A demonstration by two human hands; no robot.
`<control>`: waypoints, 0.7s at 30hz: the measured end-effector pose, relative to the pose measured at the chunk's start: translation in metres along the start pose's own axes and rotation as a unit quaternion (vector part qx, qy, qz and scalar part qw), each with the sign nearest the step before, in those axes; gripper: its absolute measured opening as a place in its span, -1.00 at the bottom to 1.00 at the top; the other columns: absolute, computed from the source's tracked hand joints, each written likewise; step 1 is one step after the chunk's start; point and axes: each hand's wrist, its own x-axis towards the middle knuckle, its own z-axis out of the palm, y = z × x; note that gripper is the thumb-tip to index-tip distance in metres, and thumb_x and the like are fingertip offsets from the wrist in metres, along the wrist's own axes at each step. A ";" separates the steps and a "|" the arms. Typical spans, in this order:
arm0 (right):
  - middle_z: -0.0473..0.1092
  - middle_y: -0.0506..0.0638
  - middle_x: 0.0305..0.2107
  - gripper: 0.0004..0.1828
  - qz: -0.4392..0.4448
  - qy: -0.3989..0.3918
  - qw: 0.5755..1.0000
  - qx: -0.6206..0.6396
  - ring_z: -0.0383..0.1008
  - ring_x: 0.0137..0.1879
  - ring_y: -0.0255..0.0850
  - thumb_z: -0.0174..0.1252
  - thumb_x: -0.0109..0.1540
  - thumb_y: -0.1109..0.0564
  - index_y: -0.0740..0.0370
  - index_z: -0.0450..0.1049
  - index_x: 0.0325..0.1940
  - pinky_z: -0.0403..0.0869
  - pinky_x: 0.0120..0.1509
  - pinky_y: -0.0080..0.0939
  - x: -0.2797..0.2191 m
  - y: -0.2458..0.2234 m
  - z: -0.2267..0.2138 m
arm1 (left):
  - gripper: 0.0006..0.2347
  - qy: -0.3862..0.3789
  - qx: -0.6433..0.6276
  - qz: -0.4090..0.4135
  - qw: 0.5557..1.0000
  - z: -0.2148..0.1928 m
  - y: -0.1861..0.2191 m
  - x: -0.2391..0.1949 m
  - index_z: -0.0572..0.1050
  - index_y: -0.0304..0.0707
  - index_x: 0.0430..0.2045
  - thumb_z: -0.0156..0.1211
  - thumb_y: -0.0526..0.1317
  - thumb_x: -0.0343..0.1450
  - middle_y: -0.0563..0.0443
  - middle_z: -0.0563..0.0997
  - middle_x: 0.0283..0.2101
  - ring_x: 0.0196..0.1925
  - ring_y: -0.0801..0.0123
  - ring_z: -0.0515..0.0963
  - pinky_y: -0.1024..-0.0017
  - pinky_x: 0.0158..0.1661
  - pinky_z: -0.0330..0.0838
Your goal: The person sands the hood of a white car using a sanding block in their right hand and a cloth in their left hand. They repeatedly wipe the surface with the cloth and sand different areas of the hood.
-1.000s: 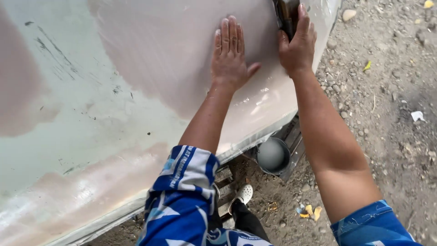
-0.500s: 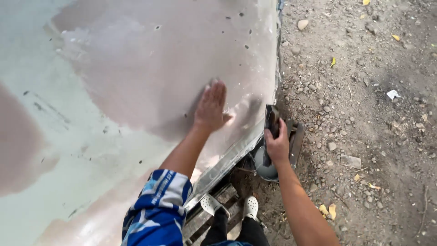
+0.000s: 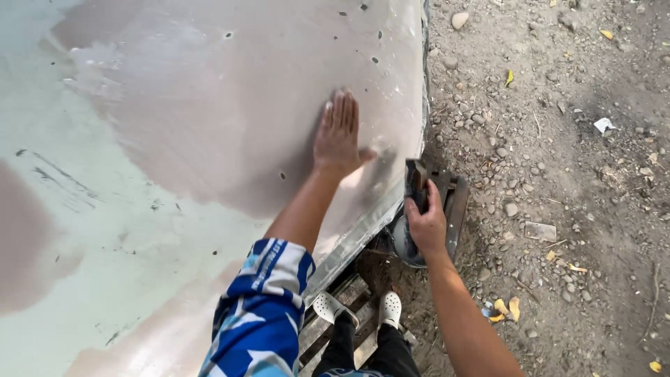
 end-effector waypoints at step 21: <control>0.38 0.29 0.06 -0.24 -0.321 0.038 0.910 -0.259 0.40 0.04 0.09 0.22 0.34 0.11 0.05 0.09 0.59 0.49 0.11 0.02 0.168 -0.154 0.145 | 0.03 0.130 -0.110 -0.249 0.953 0.001 -0.211 -0.127 -0.21 -0.32 0.52 -0.17 0.52 0.33 -0.15 -0.29 0.61 0.62 0.00 -0.38 -0.34 0.40 -0.54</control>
